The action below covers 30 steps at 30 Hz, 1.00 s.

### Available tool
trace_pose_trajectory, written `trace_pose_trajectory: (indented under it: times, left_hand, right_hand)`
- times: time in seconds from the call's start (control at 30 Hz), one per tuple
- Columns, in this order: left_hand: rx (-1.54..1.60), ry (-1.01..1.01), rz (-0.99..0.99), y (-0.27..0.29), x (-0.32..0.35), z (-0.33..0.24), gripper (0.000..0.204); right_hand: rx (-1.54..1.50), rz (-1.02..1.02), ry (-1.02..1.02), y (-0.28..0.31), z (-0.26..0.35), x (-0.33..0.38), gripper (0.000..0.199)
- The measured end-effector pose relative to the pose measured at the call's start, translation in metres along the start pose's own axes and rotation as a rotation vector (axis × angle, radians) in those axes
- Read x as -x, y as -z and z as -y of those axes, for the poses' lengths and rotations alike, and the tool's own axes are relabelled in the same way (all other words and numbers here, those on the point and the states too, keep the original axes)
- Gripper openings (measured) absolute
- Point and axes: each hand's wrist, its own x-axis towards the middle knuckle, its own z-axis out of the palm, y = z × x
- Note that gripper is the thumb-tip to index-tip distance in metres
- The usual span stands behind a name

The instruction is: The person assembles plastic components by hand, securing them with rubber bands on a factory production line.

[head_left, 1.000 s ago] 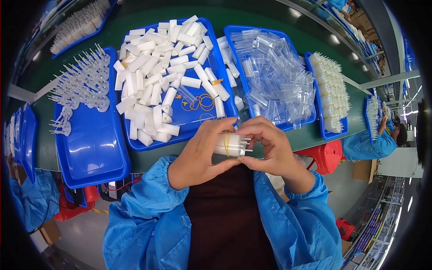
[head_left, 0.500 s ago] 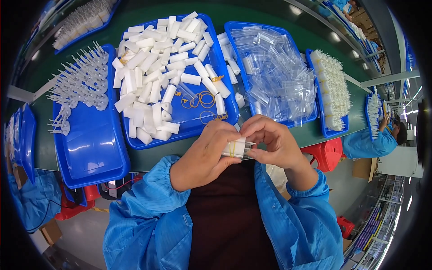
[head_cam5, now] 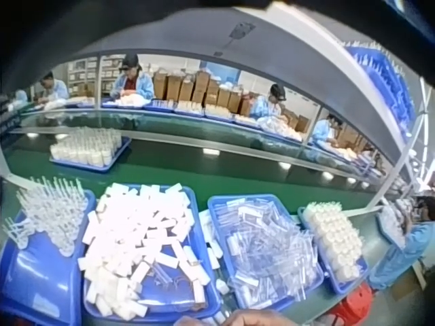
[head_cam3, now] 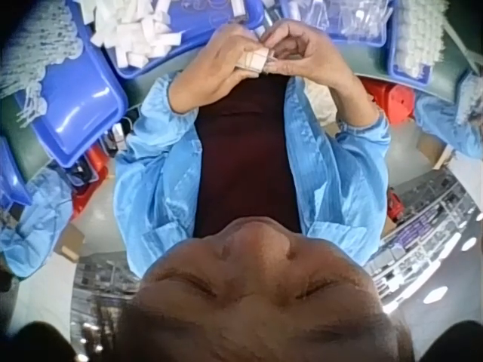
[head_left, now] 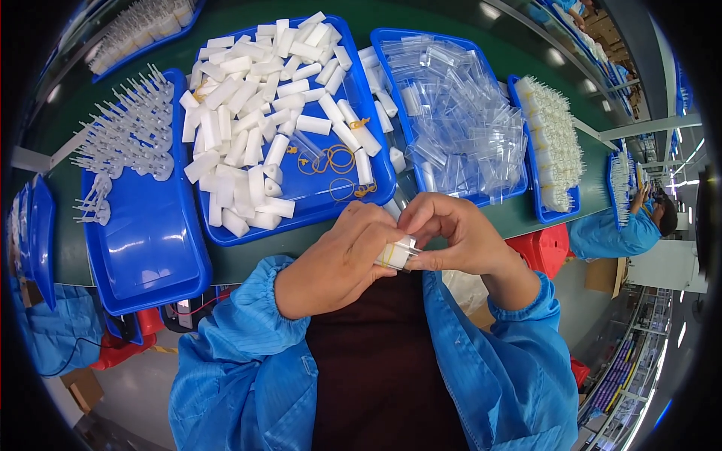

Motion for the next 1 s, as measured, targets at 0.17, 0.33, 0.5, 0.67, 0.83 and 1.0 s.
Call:
trace_pose_trajectory:
  times: [0.17,0.33,0.5,0.67,0.83,1.0]
  left_hand:
    - [0.001,0.015,0.014,0.002,0.0,0.002,0.039]
    - [0.01,0.012,0.007,0.0,0.001,0.007,0.038]
    - [0.01,0.024,-0.008,0.001,0.001,0.006,0.039]
    - [0.024,0.026,-0.038,0.001,0.0,0.005,0.04]
    - [-0.001,0.028,-0.044,0.002,0.0,0.006,0.042]
    - [-0.049,0.021,-0.103,-0.001,0.001,0.007,0.045]
  right_hand:
    - [0.07,-0.031,-0.016,-0.004,0.004,0.001,0.028]
    - [0.154,-0.091,-0.026,-0.009,0.004,0.001,0.024]
    - [0.132,-0.073,-0.006,-0.008,0.005,-0.001,0.025]
    - [0.024,-0.054,0.009,-0.004,-0.001,-0.001,0.026]
    - [0.062,-0.111,-0.002,-0.009,-0.002,0.0,0.029]
    - [0.091,-0.172,0.101,-0.015,-0.007,0.0,0.03]
